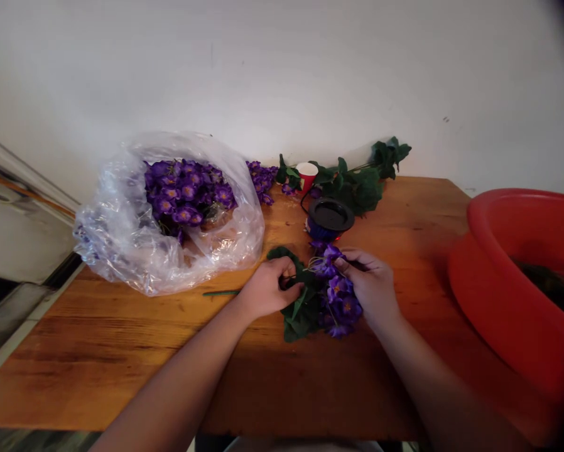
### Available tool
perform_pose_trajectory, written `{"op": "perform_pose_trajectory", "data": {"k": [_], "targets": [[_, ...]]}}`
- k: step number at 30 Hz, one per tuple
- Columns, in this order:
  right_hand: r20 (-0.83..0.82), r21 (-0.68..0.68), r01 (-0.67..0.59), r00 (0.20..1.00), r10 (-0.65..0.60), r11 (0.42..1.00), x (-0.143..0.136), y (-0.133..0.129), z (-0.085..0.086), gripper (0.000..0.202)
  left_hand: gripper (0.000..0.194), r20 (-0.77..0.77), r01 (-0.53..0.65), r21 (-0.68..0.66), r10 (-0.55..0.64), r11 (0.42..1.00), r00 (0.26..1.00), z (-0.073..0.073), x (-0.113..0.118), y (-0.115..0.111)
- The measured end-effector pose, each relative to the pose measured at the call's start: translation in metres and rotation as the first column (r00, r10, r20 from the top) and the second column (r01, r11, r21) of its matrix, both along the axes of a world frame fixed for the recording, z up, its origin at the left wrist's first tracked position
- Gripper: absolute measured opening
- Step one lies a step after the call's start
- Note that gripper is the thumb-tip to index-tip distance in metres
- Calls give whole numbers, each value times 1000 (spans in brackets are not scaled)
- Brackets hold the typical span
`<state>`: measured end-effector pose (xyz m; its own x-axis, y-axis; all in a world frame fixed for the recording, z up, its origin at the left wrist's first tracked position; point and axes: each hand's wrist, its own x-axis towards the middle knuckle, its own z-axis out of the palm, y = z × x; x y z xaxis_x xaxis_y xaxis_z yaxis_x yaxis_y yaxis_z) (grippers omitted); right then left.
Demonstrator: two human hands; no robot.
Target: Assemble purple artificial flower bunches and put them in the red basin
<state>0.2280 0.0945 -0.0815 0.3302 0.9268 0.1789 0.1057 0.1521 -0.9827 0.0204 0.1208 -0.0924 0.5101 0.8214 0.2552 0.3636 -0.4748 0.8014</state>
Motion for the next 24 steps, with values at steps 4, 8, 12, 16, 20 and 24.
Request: {"op": "perform_pose_trajectory", "data": {"k": [4,8,12,16,20,24], "targets": [[42,-21,6,999,-5,1000,2,1,-4,19,16,-22,-2,-4,2,1000,1000,1,1,2],[6,-43,7,1000,-7,999,1,1,-6,17,16,-35,6,-5,-6,1000,999,1,1,3],[-18,-51,10,1000,-11,999,1,1,-6,15,16,-43,5,-6,-6,1000,999,2,1,3],[-39,-56,32,999,-34,998,1,1,-6,16,15,-40,-2,-13,2,1000,999,3,1,3],[-1,-58,23,1000,-23,998,1,1,-6,18,15,-41,-3,-22,2,1000,999,2,1,3],[0,-57,9,1000,-9,998,1,1,-7,16,16,-48,8,-14,-8,1000,999,2,1,3]]}}
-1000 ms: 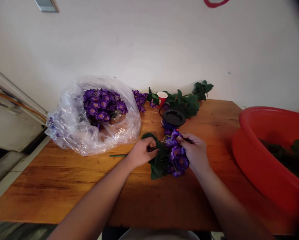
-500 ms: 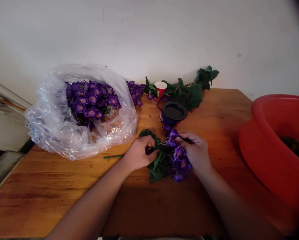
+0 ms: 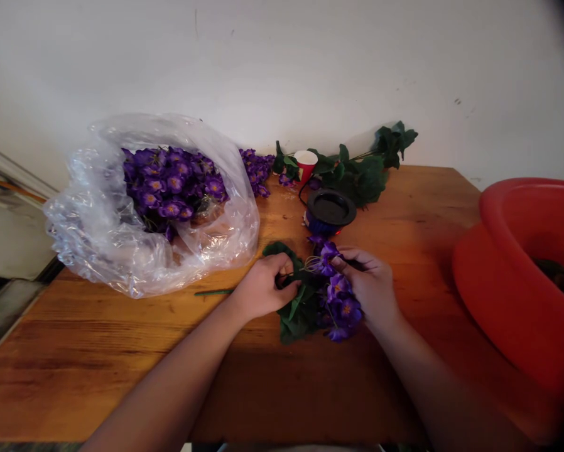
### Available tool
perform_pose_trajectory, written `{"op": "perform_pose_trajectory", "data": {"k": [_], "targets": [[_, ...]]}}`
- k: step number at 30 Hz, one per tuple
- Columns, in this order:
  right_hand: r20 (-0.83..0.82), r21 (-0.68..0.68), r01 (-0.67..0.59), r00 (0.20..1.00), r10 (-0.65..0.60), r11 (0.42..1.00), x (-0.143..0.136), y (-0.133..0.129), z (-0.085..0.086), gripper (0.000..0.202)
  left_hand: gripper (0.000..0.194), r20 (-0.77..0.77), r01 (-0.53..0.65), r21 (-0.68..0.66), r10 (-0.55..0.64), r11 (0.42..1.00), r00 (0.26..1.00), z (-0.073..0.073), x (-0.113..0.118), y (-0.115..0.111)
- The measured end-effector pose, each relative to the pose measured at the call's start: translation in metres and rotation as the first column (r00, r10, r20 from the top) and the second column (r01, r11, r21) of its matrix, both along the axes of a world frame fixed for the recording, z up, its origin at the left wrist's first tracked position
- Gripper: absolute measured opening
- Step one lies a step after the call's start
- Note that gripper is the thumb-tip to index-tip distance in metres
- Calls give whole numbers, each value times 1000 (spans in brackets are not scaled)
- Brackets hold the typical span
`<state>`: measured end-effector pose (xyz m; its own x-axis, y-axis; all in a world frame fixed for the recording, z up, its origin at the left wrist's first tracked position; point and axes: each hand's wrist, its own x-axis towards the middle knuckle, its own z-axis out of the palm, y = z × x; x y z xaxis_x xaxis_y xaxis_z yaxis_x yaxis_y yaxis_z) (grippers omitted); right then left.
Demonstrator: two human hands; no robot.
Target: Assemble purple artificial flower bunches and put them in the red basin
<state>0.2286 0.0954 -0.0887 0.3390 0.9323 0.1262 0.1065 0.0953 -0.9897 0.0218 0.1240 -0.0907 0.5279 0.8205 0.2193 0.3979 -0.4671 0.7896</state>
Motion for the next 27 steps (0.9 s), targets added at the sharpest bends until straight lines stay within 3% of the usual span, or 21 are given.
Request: {"op": "perform_pose_trajectory", "data": {"k": [5,11,15,17,20,23,27], "targets": [[-3,-18,-40,999,40,999,1,2,-1,18,16,12,0,17,0,1000,1000,0,0,0],[36,-169,-135,989,143,976,4,0,12,31,15,4,22,21,-22,1000,1000,1,0,1],[226,-98,-252,936,268,963,5,-5,21,44,14,-9,33,49,-32,998,999,1,0,1],[354,-139,-300,875,330,944,6,-5,22,48,14,-9,40,63,-40,997,999,0,0,1],[422,-231,-389,786,452,892,8,-2,21,36,14,10,56,78,-57,995,998,-2,-1,2],[396,-241,-498,733,553,833,10,2,17,19,15,33,66,85,-69,994,997,-5,-2,3],[428,-179,-486,744,512,855,11,7,6,10,14,48,73,73,-77,995,996,-7,-4,3]]}}
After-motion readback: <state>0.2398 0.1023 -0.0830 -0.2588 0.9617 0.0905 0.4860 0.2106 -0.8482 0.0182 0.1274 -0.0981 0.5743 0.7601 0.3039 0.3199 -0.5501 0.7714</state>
